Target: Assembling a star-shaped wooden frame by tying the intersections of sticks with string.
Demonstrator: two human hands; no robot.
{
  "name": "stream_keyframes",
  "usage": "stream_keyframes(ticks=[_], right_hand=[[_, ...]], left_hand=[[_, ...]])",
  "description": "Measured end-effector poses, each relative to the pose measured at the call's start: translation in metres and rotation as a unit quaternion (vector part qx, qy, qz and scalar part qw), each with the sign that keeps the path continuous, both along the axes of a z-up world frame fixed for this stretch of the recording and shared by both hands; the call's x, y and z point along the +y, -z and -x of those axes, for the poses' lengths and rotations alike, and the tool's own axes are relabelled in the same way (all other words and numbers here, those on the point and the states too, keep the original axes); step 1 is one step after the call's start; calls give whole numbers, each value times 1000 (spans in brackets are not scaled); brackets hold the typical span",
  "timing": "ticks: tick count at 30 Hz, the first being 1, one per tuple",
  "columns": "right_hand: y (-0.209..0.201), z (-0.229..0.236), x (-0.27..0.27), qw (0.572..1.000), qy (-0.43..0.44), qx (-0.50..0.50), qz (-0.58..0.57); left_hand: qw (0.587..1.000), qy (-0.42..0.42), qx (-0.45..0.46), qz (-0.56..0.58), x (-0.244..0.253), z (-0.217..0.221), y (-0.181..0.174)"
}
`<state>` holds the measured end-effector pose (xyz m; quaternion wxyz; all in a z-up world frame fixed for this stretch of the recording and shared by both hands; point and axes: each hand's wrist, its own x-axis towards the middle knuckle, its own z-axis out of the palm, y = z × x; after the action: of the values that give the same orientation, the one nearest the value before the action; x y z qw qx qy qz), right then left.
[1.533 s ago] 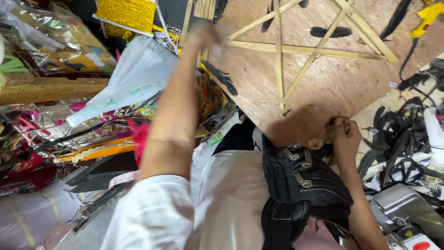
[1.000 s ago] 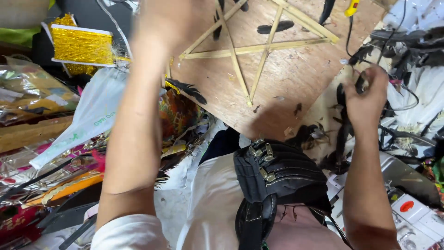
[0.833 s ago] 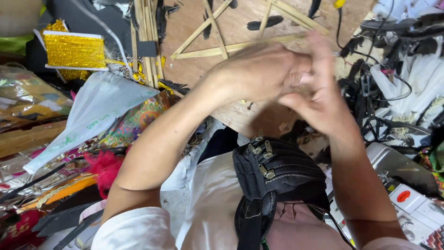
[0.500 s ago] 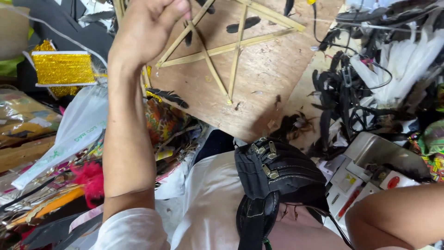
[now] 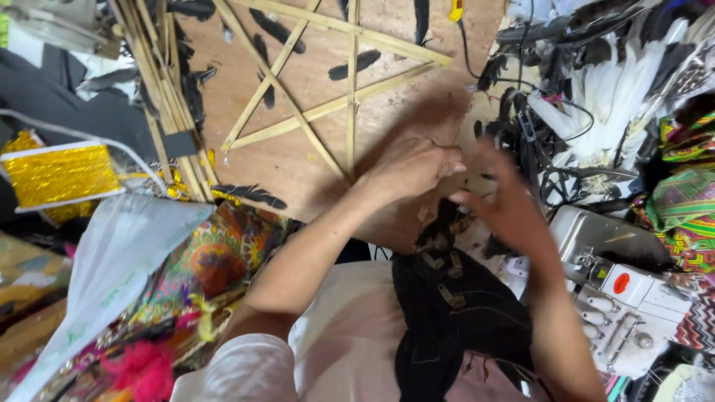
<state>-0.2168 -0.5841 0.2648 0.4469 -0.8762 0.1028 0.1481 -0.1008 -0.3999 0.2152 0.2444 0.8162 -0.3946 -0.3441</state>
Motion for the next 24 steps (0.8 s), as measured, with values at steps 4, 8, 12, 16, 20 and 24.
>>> stream_keyframes(ticks=[4, 8, 12, 16, 20, 24], right_hand=[[90, 52, -9, 996, 55, 72, 11], [67, 74, -17, 973, 211, 89, 37], [51, 83, -18, 947, 315, 66, -17], [57, 89, -17, 911, 394, 42, -110], [53, 54, -23, 915, 364, -32, -168], [16, -6, -8, 934, 283, -128, -180]], left_hand=[[993, -97, 69, 24, 4, -18, 39], [946, -273, -152, -87, -15, -85, 163], [951, -173, -167, -195, -47, -136, 286], [975, -180, -53, -121, -27, -135, 238], [971, -220, 43, 85, -1, -97, 67], [962, -242, 48, 121, 19, -56, -22]])
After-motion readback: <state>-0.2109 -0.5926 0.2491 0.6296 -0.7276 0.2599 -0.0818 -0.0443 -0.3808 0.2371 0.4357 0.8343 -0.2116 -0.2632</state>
